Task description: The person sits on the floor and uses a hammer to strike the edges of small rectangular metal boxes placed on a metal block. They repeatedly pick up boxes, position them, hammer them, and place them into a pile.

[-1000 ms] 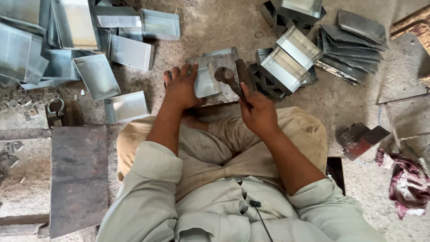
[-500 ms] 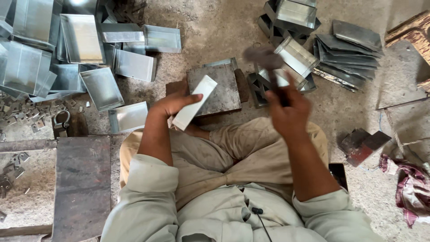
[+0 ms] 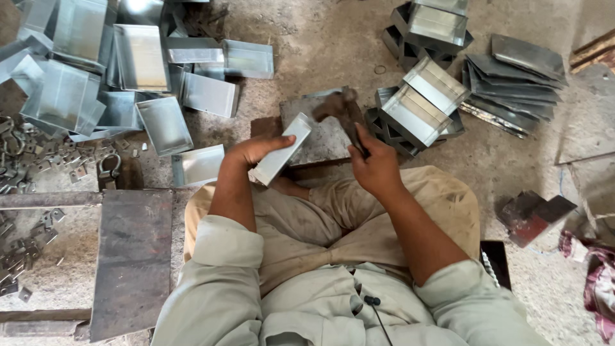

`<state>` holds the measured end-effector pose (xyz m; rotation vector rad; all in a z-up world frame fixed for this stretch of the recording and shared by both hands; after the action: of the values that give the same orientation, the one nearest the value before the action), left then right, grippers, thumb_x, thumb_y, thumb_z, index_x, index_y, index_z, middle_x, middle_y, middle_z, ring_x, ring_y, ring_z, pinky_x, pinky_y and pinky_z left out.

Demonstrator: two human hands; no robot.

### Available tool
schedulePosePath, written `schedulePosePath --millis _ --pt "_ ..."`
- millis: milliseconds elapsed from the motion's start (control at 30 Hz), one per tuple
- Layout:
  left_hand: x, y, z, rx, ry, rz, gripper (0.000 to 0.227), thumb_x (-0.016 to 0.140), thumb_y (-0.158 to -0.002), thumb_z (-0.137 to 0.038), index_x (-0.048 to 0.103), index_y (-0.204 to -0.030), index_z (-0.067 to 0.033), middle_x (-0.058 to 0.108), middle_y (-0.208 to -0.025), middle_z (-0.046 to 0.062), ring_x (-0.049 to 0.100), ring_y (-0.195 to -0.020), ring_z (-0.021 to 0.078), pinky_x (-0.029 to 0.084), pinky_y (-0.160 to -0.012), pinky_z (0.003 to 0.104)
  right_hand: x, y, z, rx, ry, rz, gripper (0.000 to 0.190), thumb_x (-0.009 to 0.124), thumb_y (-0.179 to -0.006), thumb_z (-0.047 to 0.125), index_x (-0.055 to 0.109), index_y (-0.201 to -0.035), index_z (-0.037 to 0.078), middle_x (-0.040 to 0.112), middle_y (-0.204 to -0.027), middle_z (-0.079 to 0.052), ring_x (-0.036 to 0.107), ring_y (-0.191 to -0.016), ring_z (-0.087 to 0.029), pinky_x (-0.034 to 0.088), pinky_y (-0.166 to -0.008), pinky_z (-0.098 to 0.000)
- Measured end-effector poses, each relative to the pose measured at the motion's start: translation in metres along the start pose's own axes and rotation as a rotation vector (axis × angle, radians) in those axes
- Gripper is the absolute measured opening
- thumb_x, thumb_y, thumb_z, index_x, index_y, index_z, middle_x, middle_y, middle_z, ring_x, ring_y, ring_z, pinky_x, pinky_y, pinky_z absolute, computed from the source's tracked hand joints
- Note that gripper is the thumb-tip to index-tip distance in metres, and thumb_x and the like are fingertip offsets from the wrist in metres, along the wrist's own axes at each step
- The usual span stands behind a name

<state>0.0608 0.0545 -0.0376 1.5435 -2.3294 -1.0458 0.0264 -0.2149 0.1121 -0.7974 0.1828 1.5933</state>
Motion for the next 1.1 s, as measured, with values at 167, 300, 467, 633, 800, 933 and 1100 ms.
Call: schedulePosePath --millis 167,300,467,633,800,933,1100 --pt "-0.009 0.013 -0.032 0.217 -0.317 -0.175 0.122 0.075 -0.074 -0.072 0.028 -0.158 0.0029 0.051 -0.146 0.031 0.053 -0.134 0.0403 0.045 -0.108 0.044 0.023 0.013 -0.072 0.185 0.027 0.148 0.055 0.068 -0.093 0.017 0.056 -0.144 0.000 0.073 -0.102 -0.025 0.075 -0.090 -0.035 0.056 -0.079 -0.0380" --pt "-0.010 0.043 -0.067 0.276 -0.487 -0.289 0.133 0.089 -0.069 -0.064 0.013 -0.161 -0.0034 0.030 -0.156 0.035 0.025 -0.147 0.0493 0.032 -0.112 0.051 0.056 0.022 -0.137 0.302 0.118 0.270 0.055 0.074 -0.091 0.022 0.061 -0.141 0.002 0.073 -0.107 -0.026 0.073 -0.098 -0.038 0.055 -0.085 -0.0400" --pt "-0.014 0.106 -0.100 0.181 -0.576 -0.338 0.135 0.088 -0.057 -0.059 0.015 -0.165 -0.0223 0.045 -0.151 0.026 0.043 -0.140 0.0456 0.040 -0.111 0.053 0.069 0.013 -0.160 0.211 0.107 0.279 0.061 0.076 -0.087 0.026 0.059 -0.141 0.004 0.072 -0.115 -0.025 0.073 -0.105 -0.037 0.055 -0.090 -0.0402" --pt "-0.032 0.140 -0.109 0.201 -0.788 -0.385 0.132 0.090 -0.057 -0.059 0.021 -0.164 -0.0277 0.049 -0.149 0.022 0.047 -0.136 0.0456 0.041 -0.111 0.054 0.067 0.011 -0.158 0.336 0.191 0.374 0.068 0.077 -0.084 0.031 0.059 -0.146 0.009 0.075 -0.103 -0.025 0.073 -0.094 -0.038 0.056 -0.085 -0.0420" --pt "-0.157 0.147 -0.102 0.053 -1.065 -0.661 0.118 0.092 -0.054 -0.059 0.040 -0.155 -0.0264 0.039 -0.155 0.022 0.031 -0.143 0.0494 0.017 -0.113 0.072 0.061 0.009 -0.161 0.325 0.238 0.382 0.071 0.079 -0.084 0.035 0.059 -0.147 0.008 0.076 -0.096 -0.024 0.074 -0.089 -0.035 0.056 -0.083 -0.0412" --pt "-0.267 0.233 -0.123 0.213 -1.024 -1.616 0.067 0.071 -0.095 -0.038 0.055 -0.154 -0.0108 0.042 -0.158 0.022 0.031 -0.148 0.0448 0.013 -0.124 0.069 0.059 0.010 -0.169 0.322 0.216 0.353 0.072 0.079 -0.084 0.036 0.059 -0.146 0.006 0.076 -0.098 -0.023 0.073 -0.090 -0.034 0.056 -0.082 -0.0404" --pt "-0.238 0.155 -0.081 0.161 -0.643 -1.594 0.070 0.076 -0.082 -0.047 0.055 -0.135 -0.0057 0.040 -0.151 0.025 0.035 -0.138 0.0468 0.027 -0.108 0.067 0.045 -0.004 -0.165 0.355 0.135 0.247 0.066 0.078 -0.085 0.036 0.062 -0.140 0.002 0.076 -0.097 -0.019 0.073 -0.087 -0.030 0.054 -0.079 -0.0388"
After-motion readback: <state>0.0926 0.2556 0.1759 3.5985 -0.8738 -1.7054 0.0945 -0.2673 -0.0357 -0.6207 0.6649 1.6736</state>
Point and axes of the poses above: each hand's wrist, its own y-axis away from the middle knuckle, its own x-axis out of the palm, z = x × y, the point moved 9 cm from there along -y, towards the middle knuckle
